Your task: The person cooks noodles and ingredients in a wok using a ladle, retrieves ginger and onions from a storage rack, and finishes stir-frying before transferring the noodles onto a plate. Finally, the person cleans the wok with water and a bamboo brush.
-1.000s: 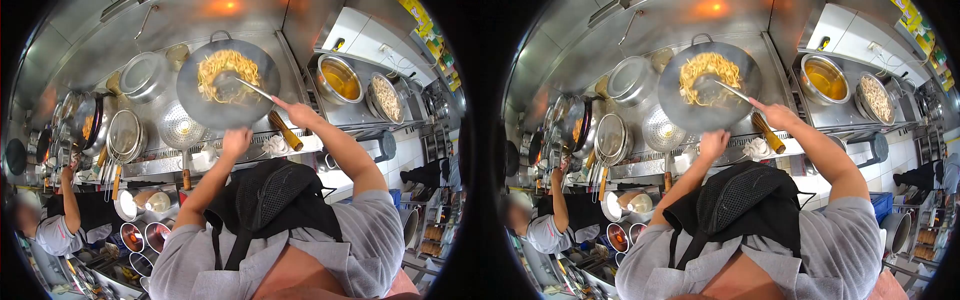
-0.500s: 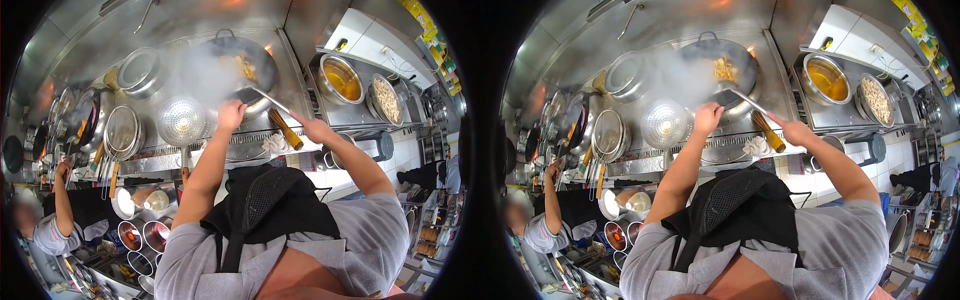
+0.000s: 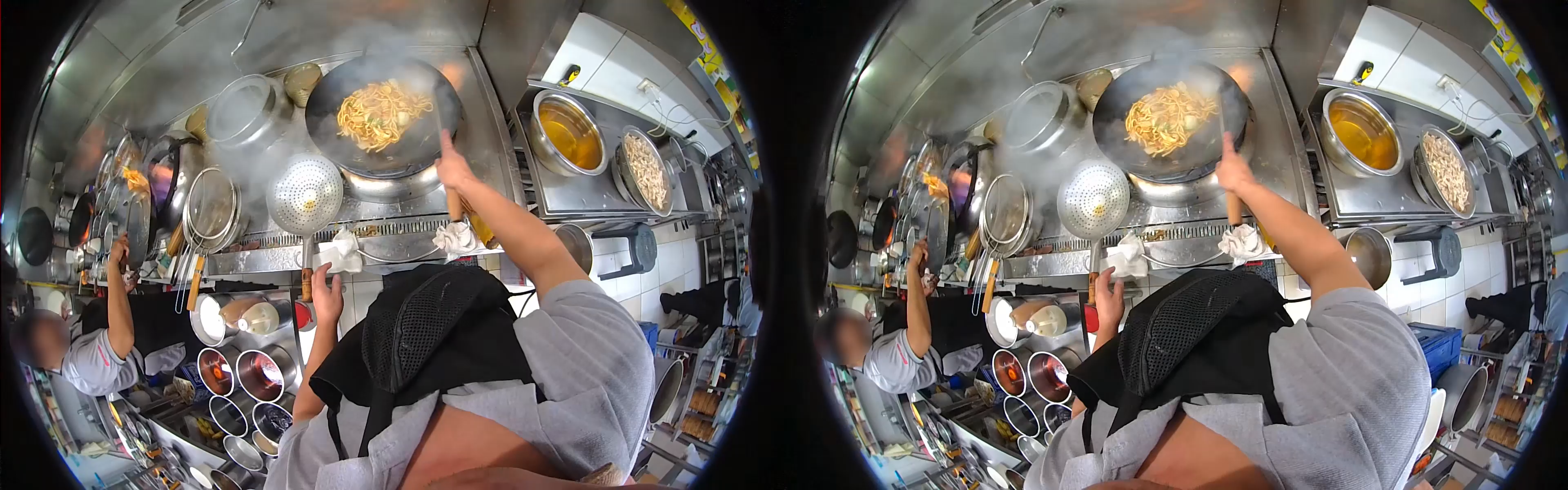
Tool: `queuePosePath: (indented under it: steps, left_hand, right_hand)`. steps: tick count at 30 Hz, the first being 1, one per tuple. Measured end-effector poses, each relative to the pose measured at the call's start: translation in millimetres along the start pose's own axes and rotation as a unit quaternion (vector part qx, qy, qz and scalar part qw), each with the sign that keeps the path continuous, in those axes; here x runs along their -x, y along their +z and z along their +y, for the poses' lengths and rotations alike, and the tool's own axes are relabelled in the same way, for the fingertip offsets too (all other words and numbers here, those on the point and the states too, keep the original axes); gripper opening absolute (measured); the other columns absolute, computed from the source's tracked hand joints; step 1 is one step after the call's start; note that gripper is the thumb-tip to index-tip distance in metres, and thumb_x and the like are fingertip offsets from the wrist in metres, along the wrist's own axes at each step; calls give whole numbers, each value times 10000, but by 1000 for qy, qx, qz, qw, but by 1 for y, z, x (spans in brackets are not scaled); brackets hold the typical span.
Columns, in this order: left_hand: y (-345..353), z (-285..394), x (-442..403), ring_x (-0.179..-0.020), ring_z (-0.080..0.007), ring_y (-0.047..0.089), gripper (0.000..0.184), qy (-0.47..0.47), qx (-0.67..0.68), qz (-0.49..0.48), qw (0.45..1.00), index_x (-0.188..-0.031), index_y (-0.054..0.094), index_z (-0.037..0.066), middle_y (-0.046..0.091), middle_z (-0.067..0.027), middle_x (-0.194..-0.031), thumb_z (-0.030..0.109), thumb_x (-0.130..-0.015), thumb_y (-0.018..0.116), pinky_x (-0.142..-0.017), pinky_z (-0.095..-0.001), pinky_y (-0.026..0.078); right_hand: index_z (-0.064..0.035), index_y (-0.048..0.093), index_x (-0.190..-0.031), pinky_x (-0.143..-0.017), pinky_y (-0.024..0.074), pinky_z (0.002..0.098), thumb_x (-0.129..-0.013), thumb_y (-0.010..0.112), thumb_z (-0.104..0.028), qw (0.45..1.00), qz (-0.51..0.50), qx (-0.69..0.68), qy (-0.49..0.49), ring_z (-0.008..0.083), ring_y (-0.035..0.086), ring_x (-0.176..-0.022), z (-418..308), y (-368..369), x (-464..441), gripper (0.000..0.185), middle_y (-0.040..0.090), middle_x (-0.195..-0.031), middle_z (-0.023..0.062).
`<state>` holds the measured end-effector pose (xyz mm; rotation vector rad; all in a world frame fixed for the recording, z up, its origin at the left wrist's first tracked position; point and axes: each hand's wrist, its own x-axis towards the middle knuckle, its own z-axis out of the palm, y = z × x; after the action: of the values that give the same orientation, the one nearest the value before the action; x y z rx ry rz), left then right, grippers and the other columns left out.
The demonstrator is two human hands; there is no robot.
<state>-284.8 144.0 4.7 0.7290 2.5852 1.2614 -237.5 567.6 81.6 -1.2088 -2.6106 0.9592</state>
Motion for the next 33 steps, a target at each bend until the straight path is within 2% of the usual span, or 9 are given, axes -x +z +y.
queuePosePath:
  steps: [4, 7, 12, 15, 17, 21, 24, 29, 33]
  left_hand:
    - [4, -5, 18, -1124, -369, 560, 355, -39, 41, 37, 998, -1249, 567, 4, 590, -208, -1198, 113, -915, 620, -972, -425, 440]
    - [7, -3, 23, -1122, -336, 568, 396, -98, 66, 51, 992, -1279, 554, 3, 587, -202, -1220, 114, -908, 636, -955, -415, 455]
    - [47, -38, -6, -1137, -345, 567, 626, -94, 85, 36, 991, -1396, 421, -9, 565, -241, -1256, 155, -859, 699, -968, -417, 463]
    - [66, -40, -39, -1155, -381, 557, 779, -109, 31, -4, 994, -1427, 350, -18, 553, -271, -1261, 207, -802, 756, -988, -442, 456]
    - [77, -38, -55, -1165, -403, 550, 831, -139, 1, -30, 990, -1420, 336, -22, 550, -282, -1255, 231, -769, 785, -994, -458, 452]
    - [87, -45, -72, -1127, -454, 554, 776, -140, -81, -66, 985, -1313, 402, -8, 580, -275, -1177, 237, -711, 825, -969, -494, 452]
    - [87, -60, -73, -1089, -437, 581, 765, -119, -59, -57, 989, -1318, 416, 7, 604, -249, -1155, 215, -706, 825, -952, -470, 461]
    - [36, -24, -93, -1051, -276, 618, 562, -157, 337, -93, 924, -1334, 456, 54, 622, -113, -1179, 48, -825, 696, -910, -357, 491]
    - [-36, 49, -100, -1049, -286, 623, 491, -125, 578, -24, 806, -1373, 435, 89, 571, -102, -1275, 79, -914, 609, -846, -462, 549]
  right_hand:
    - [-122, 205, -1570, -514, 506, 347, -899, 602, -68, 954, -172, -244, 1, 187, 558, -613, -15, -39, 16, 781, 611, -1215, 220]
    - [-124, 181, -1576, -492, 491, 355, -906, 592, -72, 955, -133, -265, -24, 161, 517, -539, -4, -61, 22, 788, 616, -1213, 219]
    - [-105, 158, -1578, -557, 527, 373, -895, 532, -36, 991, 11, -125, -42, 268, 629, -678, 1, -39, -49, 782, 546, -1331, 245]
    - [-89, 153, -1574, -585, 552, 367, -884, 540, -39, 991, -91, -95, -25, 284, 655, -817, -15, -9, -68, 793, 498, -1412, 235]
    - [-111, 141, -1579, -806, 550, 411, -880, 550, -50, 981, -82, -21, -175, 332, 662, -965, -5, 29, -79, 812, 553, -1323, 284]
    - [-307, 97, -1585, -885, 513, 453, -846, 470, 14, 947, -231, 182, -128, 365, 645, -1019, -41, -44, 17, 888, 639, -1134, 261]
    - [-432, 91, -1559, -809, 543, 450, -867, 476, -11, 901, -198, 327, -208, 344, 672, -910, 26, -92, 13, 897, 658, -991, 229]
    - [-436, 79, -1555, -820, 544, 472, -883, 500, -50, 907, -128, 348, -200, 383, 679, -882, 65, -131, 5, 882, 677, -959, 232]
    - [-356, 43, -1571, -919, 494, 515, -923, 487, -98, 983, -83, 162, -13, 454, 654, -961, 44, -90, 14, 826, 665, -1046, 302]
